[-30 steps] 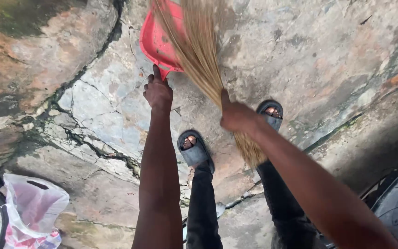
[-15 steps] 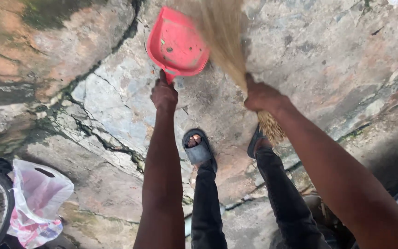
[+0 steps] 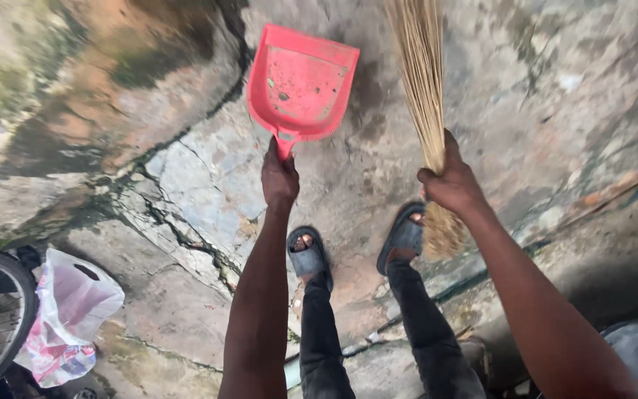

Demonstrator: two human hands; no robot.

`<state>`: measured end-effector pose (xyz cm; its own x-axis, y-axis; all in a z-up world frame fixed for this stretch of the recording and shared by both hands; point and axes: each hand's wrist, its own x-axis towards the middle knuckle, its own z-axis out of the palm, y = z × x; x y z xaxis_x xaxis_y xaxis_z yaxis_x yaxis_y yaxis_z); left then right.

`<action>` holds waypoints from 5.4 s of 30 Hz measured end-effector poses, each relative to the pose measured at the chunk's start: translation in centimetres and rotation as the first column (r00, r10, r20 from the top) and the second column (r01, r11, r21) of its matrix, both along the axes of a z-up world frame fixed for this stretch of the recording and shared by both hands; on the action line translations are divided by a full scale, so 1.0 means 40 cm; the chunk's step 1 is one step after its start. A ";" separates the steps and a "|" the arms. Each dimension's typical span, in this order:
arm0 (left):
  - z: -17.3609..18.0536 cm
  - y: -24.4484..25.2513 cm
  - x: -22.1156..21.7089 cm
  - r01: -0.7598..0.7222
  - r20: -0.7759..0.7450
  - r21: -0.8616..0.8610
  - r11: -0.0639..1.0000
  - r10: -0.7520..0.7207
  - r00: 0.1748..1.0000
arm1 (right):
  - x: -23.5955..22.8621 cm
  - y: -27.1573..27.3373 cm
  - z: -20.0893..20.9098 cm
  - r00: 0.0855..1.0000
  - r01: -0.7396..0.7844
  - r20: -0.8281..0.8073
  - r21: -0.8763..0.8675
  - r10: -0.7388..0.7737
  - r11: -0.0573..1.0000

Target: Sweeping debris into a red dustpan using a bundle broom on an outdoor concrete surface.

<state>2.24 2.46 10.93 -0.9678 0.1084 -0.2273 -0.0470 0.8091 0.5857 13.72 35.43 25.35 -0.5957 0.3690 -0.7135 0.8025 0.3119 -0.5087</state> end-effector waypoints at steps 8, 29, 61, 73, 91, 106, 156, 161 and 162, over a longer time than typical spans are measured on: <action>0.293 0.207 -0.098 -0.145 -0.078 0.271 0.952 0.172 0.982 | -0.240 0.061 -0.240 0.966 -0.163 -0.185 0.106 0.181 0.981; 0.546 0.429 -0.599 -0.005 -0.047 0.416 0.909 0.027 0.999 | -0.873 -0.136 0.100 0.876 0.080 -0.365 -0.534 -0.315 0.842; 0.614 0.295 -0.877 -0.578 0.565 0.643 0.502 0.198 0.801 | -1.289 -0.256 0.352 0.796 -0.605 0.094 0.123 0.598 0.787; 0.255 0.447 -0.766 0.162 0.166 0.340 0.926 -0.229 0.959 | -0.706 0.056 -0.267 0.841 0.541 0.185 -0.318 -0.508 0.779; -0.353 0.473 -0.624 0.229 0.058 0.073 0.971 -0.234 0.971 | -0.390 0.086 -0.764 0.986 0.046 0.151 0.175 -0.073 0.983; 0.440 0.748 -0.223 0.459 -0.071 0.519 0.721 -0.499 0.864 | -0.409 0.269 -0.157 0.147 0.650 0.216 -0.757 -0.965 -0.070; 0.200 0.897 0.273 0.172 0.328 0.474 0.864 -0.355 0.876 | 0.422 0.436 -0.039 0.743 0.669 0.104 -0.128 -0.661 0.732; 0.139 0.793 0.295 0.254 0.351 0.439 0.862 -0.425 0.835 | 0.478 0.345 -0.293 0.582 0.811 0.093 0.002 -0.808 0.585; 0.122 0.767 0.300 0.245 0.371 0.439 0.864 -0.423 0.827 | 0.474 0.321 -0.351 0.489 0.871 0.184 -0.048 -0.853 0.489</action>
<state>14.22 33.14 15.83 -0.6583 0.5649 -0.4975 -0.1373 0.5597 0.8172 32.69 48.25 11.29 0.0651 0.5578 -0.8274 0.6891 -0.6248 -0.3670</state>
